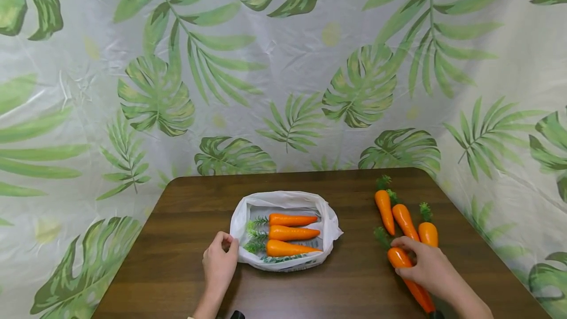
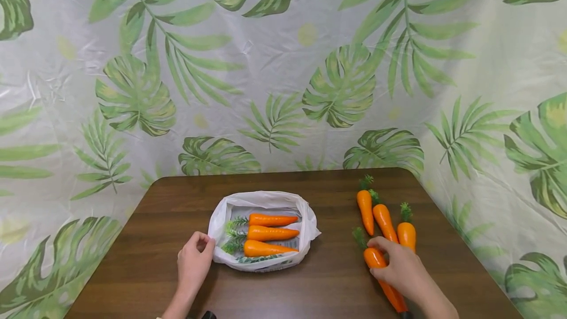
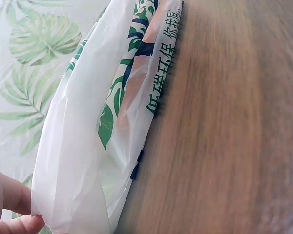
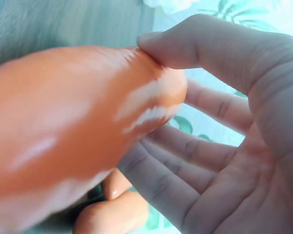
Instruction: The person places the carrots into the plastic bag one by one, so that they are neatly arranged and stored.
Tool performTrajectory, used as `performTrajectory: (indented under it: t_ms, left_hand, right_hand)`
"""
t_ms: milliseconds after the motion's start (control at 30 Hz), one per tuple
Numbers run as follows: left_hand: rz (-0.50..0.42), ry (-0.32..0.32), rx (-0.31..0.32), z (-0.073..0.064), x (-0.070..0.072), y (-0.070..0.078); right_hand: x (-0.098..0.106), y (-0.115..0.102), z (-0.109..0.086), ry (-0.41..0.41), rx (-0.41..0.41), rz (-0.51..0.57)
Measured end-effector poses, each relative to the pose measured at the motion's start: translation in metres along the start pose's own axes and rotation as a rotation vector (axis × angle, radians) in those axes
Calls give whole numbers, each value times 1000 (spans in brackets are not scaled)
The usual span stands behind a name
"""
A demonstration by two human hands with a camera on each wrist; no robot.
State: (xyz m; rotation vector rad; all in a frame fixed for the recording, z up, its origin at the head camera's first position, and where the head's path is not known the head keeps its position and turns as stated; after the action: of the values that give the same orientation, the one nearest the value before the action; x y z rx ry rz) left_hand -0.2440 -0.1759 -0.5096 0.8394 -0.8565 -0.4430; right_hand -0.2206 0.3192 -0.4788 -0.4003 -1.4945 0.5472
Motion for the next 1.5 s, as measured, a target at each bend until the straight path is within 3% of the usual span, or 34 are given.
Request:
performTrajectory:
  t_ms: [467,800,1167,1500]
  left_hand:
    - [5,-3,6,0,1,0]
    - [2,-7,13,1,1,0]
    - [3,-11,10,2,1,-1]
    - [1,8,-15,1,1,1]
  right_hand:
    - [2,-21,7,50,24,61]
    - [6,-41,19,88,95,107]
    - [8,-64,34,133,160,33]
    - [3,-81,43,162,237,30]
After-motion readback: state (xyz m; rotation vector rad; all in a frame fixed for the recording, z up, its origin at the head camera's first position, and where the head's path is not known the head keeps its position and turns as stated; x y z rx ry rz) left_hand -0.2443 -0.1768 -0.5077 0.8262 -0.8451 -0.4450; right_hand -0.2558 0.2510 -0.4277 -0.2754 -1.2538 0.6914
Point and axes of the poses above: each hand's wrist, its own z-axis towards the middle knuckle, its own x-axis out of the back of the hand, y = z × x, the point moved 4 cm from there along z, towards the middle knuckle, and after that the axes turned 5 degrees about y, right-handed, at the moved point
